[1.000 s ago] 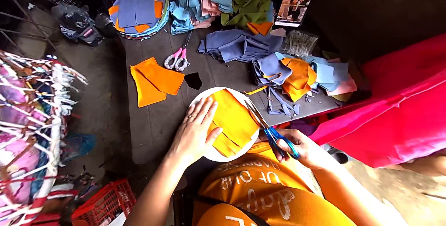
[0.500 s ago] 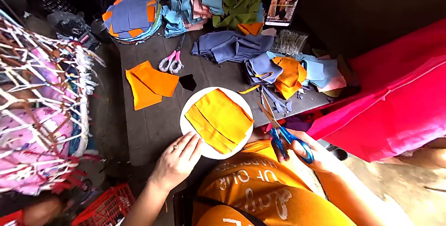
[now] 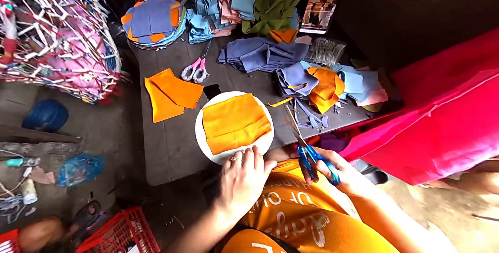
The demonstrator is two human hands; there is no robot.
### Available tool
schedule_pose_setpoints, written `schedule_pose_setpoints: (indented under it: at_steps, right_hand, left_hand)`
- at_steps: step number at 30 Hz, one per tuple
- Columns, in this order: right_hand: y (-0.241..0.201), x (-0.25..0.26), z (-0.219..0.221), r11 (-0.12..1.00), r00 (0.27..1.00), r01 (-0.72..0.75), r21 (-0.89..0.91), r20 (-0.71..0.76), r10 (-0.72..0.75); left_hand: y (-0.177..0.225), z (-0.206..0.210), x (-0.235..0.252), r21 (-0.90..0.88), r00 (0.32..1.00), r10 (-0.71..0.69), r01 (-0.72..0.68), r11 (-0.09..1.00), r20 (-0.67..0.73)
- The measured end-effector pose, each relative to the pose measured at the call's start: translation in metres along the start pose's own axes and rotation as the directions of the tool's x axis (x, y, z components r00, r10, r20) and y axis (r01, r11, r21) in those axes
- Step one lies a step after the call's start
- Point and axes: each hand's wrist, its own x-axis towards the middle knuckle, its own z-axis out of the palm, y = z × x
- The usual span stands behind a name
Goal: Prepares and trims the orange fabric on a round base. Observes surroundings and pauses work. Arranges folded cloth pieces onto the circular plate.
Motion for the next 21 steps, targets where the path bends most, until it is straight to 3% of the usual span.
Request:
schedule_pose_setpoints:
  at_steps: [5,8,11,16,21]
  right_hand:
    - [-0.001,-0.008,0.01,0.997,0.997,-0.075,-0.014,0.0,0.075]
    - [-0.006,-0.013,0.021,0.99,0.99,-0.142,-0.025,0.01,0.142]
    - [-0.004,-0.018,0.027,0.989,0.989,-0.146,0.017,0.008,0.145]
    - [0.004,-0.02,0.028,0.997,0.995,-0.082,0.014,-0.051,0.082]
    - [0.009,-0.013,0.03,1.0,0.998,0.009,-0.006,-0.06,-0.009]
  left_hand:
    - [-0.037,0.008,0.03,-0.235,0.987,-0.157,0.162,0.958,0.04]
    - [-0.053,0.022,0.046,-0.325,0.972,-0.18,0.221,0.92,0.152]
    - [-0.073,0.01,0.053,-0.401,0.933,-0.226,0.328,0.856,0.281]
    - [-0.136,-0.018,0.033,-0.462,0.882,-0.44,0.464,0.755,0.168]
    - [-0.108,-0.002,-0.005,-0.401,0.923,-0.275,0.367,0.839,0.271]
